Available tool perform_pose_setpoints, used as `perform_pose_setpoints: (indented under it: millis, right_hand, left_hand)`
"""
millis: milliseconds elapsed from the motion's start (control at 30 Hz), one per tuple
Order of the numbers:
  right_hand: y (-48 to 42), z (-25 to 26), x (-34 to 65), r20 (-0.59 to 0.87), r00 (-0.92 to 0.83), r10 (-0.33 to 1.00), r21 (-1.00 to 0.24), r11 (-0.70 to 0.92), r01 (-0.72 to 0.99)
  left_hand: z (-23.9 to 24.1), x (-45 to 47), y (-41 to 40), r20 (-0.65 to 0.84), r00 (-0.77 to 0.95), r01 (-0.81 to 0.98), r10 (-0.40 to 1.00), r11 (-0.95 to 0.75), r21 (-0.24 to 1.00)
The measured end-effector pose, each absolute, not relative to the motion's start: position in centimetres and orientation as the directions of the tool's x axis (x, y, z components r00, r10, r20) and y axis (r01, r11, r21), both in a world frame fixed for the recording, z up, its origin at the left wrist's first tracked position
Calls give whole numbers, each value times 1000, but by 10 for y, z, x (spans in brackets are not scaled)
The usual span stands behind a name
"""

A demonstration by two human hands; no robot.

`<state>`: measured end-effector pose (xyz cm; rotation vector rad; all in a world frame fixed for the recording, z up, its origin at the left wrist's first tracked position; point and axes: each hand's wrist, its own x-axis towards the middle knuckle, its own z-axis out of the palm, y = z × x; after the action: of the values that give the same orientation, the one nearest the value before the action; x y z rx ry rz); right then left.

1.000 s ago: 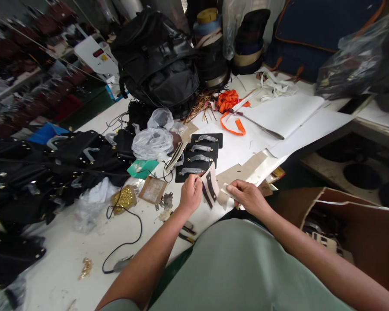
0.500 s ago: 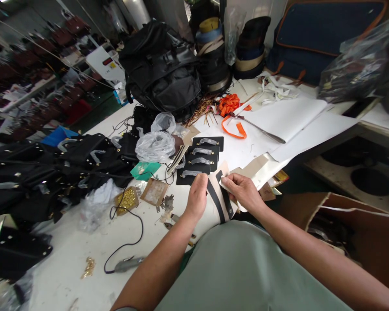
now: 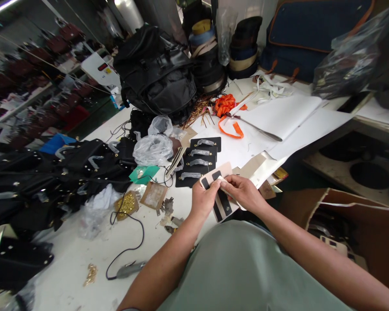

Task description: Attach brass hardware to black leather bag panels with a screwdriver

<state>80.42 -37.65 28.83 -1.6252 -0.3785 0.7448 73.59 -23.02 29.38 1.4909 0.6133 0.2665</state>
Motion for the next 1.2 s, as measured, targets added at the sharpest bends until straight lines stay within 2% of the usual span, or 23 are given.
perform_pose_setpoints:
  millis: [233,300,367,400,433,467,533,600,767,833,933,1100,1200]
  right_hand:
    - [-378,289,798,-168,757,632,-970,-245,-10]
    - [-378,301,786,-81,670,738,-979,-185,85]
    - [-378,314,773,29,469,883,-985,-56,165]
    - [-378,319,769,58,407,912,-986,-13,168]
    - [-379,320,767,62,423,904,-987,-7,160]
    - [-380,318,768,40,526,850,-989,-41,141]
    - [-384,306,778,-26,765,644,-984,-153,95]
    - [-390,288,790,-66,850,523,-971,-231,67]
    - [-399,264,795,-238,750,617,-955,-291,-63]
    - [-398,266,791,-313,742,593,-935,-328,-133]
    - [-397,271,792,-344,792,504,-927,-316,-202]
    - [-398,283,806,-348,859,377,-937,-120,-327]
    - [-397,287,807,-322,880,351,-947,-123,-297]
  left_hand:
    - [282,738,-236,-212,801,229,560,42,973]
    - [274,745,-229,-243,755,230,609,100,968]
    - [265,754,-216,-293,679,230,673,184,956]
    - [262,758,-208,-312,650,227,693,214,950]
    - [260,762,-201,-321,638,224,700,231,947]
    - [259,765,-195,-321,640,218,698,236,947]
    - [260,768,-189,-324,656,203,682,254,946]
    - [263,768,-191,-334,672,170,661,302,938]
    - [267,767,-206,-386,671,165,634,380,910]
    - [268,764,-205,-402,670,188,624,381,905]
    - [270,754,-200,-440,725,230,530,416,880]
    - [272,718,-203,-558,812,457,169,410,789]
    - [272,699,-214,-619,785,555,-15,460,693]
